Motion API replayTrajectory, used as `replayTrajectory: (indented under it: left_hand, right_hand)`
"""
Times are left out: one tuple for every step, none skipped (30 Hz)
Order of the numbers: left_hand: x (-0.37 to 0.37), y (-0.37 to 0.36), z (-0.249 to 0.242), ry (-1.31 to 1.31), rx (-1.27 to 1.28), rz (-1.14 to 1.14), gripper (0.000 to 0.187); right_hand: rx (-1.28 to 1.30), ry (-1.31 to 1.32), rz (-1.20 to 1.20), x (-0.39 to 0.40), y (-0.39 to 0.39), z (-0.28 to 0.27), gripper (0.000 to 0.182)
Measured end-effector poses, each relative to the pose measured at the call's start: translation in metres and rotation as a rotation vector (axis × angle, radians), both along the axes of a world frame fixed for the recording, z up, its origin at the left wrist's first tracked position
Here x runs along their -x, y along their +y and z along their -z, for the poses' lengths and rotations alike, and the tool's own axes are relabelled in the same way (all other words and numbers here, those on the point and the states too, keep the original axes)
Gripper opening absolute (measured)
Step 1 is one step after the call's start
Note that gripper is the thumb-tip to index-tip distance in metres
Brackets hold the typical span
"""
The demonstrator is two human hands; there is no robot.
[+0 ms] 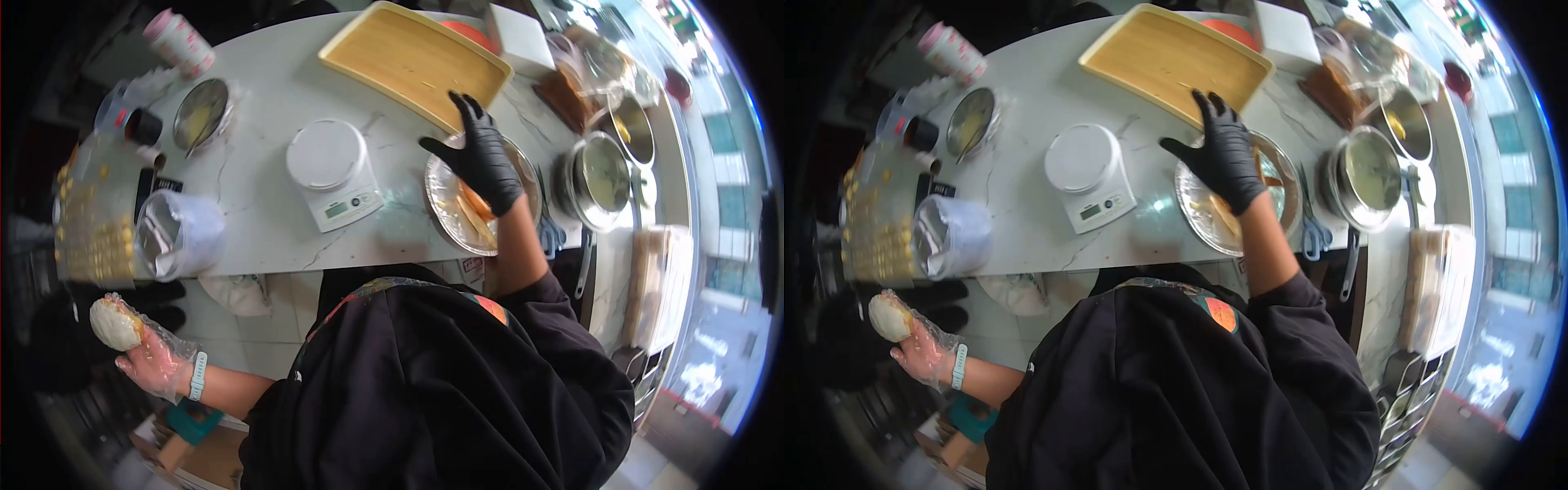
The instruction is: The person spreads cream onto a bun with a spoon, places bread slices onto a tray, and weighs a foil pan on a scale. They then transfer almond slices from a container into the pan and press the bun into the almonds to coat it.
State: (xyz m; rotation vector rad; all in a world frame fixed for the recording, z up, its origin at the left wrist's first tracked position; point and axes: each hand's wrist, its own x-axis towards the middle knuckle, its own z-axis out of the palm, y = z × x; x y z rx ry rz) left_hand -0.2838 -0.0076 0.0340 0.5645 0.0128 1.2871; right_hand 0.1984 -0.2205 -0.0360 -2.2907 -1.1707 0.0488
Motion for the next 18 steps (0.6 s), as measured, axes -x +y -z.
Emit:
replayTrajectory:
  left_hand:
    - [-0.003, 0.008, 0.000, 0.081, 0.041, -0.151, 0.058]
    - [-0.009, -0.006, -0.010, 0.077, -0.060, -0.032, 0.058]
    - [-0.021, 0.003, -0.007, 0.065, -0.133, 0.101, 0.058]
    - [-0.034, 0.009, -0.004, 0.045, -0.207, 0.232, 0.057]
    - [-0.045, 0.015, -0.003, 0.034, -0.161, 0.212, 0.056]
    - [-0.058, 0.019, -0.004, 0.025, -0.115, 0.190, 0.055]
    - [-0.070, 0.023, -0.004, 0.017, -0.071, 0.165, 0.054]
    - [-0.079, 0.030, -0.004, 0.001, -0.098, 0.234, 0.053]
    - [-0.088, -0.024, -0.032, -0.016, -0.202, 0.275, 0.052]
    - [-0.095, -0.003, -0.030, -0.026, -0.218, 0.345, 0.051]
    - [-0.103, 0.009, -0.030, -0.015, -0.242, 0.409, 0.050]
    - [-0.105, 0.023, -0.029, -0.004, -0.263, 0.472, 0.050]
    - [-0.108, 0.033, -0.029, 0.008, -0.283, 0.532, 0.049]
    - [-0.109, 0.045, -0.027, 0.011, -0.266, 0.545, 0.049]
    - [-0.107, 0.056, -0.024, 0.013, -0.246, 0.555, 0.048]
    - [-0.096, 0.006, -0.040, 0.019, -0.286, 0.535, 0.048]
    - [-0.087, 0.025, -0.035, 0.069, -0.232, 0.416, 0.048]
    - [-0.073, 0.042, -0.029, 0.116, -0.181, 0.295, 0.048]
  right_hand:
    - [0.037, 0.076, -0.009, -0.009, -0.030, -0.001, 0.080]
    - [0.178, 0.206, 0.001, -0.022, -0.070, -0.011, 0.090]
    - [0.281, 0.248, 0.038, -0.025, -0.093, 0.001, 0.099]
    - [0.381, 0.289, 0.074, -0.024, -0.111, 0.018, 0.108]
    - [0.347, 0.177, 0.053, -0.020, -0.122, 0.034, 0.115]
    - [0.315, 0.064, 0.030, -0.013, -0.128, 0.044, 0.123]
    - [0.394, 0.032, 0.092, -0.003, -0.128, 0.053, 0.127]
    - [0.349, 0.056, 0.129, 0.004, -0.125, 0.057, 0.126]
    - [0.313, 0.082, 0.141, 0.001, -0.160, 0.051, 0.122]
    - [0.363, 0.128, 0.180, 0.010, -0.145, 0.053, 0.117]
    - [0.387, 0.059, 0.181, 0.015, -0.135, 0.055, 0.111]
    - [0.413, -0.009, 0.181, 0.023, -0.122, 0.056, 0.104]
    - [0.293, -0.043, 0.189, 0.029, -0.114, 0.057, 0.077]
    - [0.236, -0.022, 0.177, 0.031, -0.109, 0.065, 0.068]
    - [0.180, -0.004, 0.164, 0.032, -0.104, 0.079, 0.059]
    - [0.066, 0.000, 0.125, 0.029, -0.139, 0.077, 0.050]
    - [0.044, 0.110, 0.152, 0.032, -0.131, 0.074, 0.036]
    - [0.006, 0.151, 0.160, 0.031, -0.128, 0.077, 0.037]
